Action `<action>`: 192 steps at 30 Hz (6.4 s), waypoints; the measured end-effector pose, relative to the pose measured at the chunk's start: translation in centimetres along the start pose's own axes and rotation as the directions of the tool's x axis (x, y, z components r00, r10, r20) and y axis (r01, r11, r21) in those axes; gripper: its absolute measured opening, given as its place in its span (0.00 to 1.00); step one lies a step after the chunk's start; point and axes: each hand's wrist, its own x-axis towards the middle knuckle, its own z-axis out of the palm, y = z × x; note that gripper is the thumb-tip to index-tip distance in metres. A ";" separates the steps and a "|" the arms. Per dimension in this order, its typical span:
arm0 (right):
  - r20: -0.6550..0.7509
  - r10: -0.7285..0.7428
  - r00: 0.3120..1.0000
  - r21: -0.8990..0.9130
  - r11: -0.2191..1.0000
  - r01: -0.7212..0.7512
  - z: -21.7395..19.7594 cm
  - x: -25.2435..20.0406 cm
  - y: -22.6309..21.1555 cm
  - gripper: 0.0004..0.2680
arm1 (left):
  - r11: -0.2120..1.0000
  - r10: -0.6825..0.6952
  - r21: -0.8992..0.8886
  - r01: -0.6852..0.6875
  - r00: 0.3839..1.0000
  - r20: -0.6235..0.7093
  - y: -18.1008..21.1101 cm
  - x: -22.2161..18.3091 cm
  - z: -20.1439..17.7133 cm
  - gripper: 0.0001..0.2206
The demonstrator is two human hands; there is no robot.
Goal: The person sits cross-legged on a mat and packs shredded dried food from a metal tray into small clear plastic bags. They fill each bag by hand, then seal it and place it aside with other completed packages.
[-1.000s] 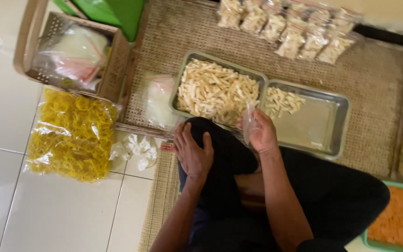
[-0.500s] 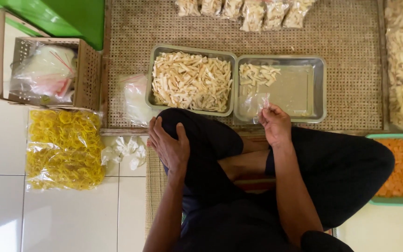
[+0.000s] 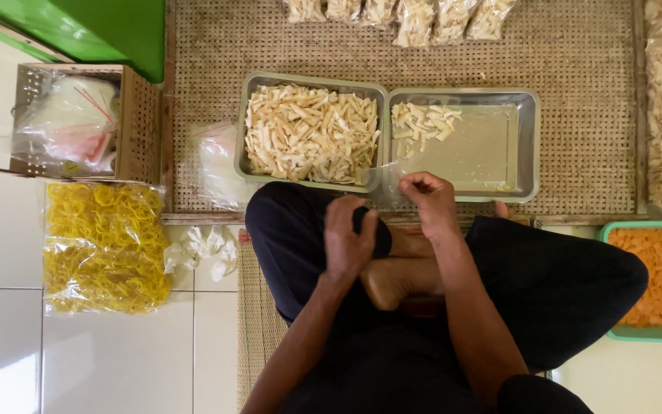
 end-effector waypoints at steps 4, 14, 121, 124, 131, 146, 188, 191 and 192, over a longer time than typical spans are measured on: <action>0.037 -0.073 0.997 -0.117 0.990 0.077 1.7 -1.8 -4.4 0.02 | 0.889 -0.324 -0.259 0.379 0.918 0.229 2.4 0.8 2.9 0.14; 0.060 -0.207 0.976 -0.282 0.935 0.216 0.7 -2.3 -4.3 0.04 | 0.858 -0.254 -0.352 0.374 0.905 0.342 0.1 3.1 5.5 0.08; -0.474 -0.214 0.854 -0.129 0.976 0.173 1.2 10.2 -3.4 0.04 | 0.928 0.203 -0.369 -0.054 0.903 0.378 -12.1 16.1 13.0 0.38; -0.481 -0.293 0.826 0.008 0.941 0.339 1.9 9.0 -6.8 0.04 | 0.923 0.217 -0.377 -0.070 0.907 0.361 -10.5 15.7 12.3 0.35; -0.220 -0.370 0.902 0.035 0.921 0.387 4.6 6.4 -11.1 0.04 | 0.946 0.202 -0.309 -0.098 0.924 0.326 -9.6 13.7 12.0 0.36; 0.042 -0.081 0.996 -0.851 0.519 0.078 -1.4 11.8 1.8 0.13 | 0.947 0.164 -0.311 -0.082 0.955 0.247 -6.0 8.9 9.9 0.35; 0.125 -0.061 0.990 -0.870 0.473 0.139 -0.8 14.2 3.3 0.12 | 0.989 0.140 -0.084 -0.124 0.965 0.222 -6.4 7.9 9.9 0.33; 0.084 -0.066 0.994 -0.868 0.485 0.105 -0.7 14.4 4.4 0.09 | 0.987 0.142 -0.102 -0.123 0.968 0.207 -6.8 7.9 9.9 0.34; 0.069 -0.079 0.994 -0.859 0.502 0.100 -0.8 14.3 4.3 0.08 | 0.986 0.149 -0.107 -0.130 0.970 0.193 -6.9 8.0 9.9 0.35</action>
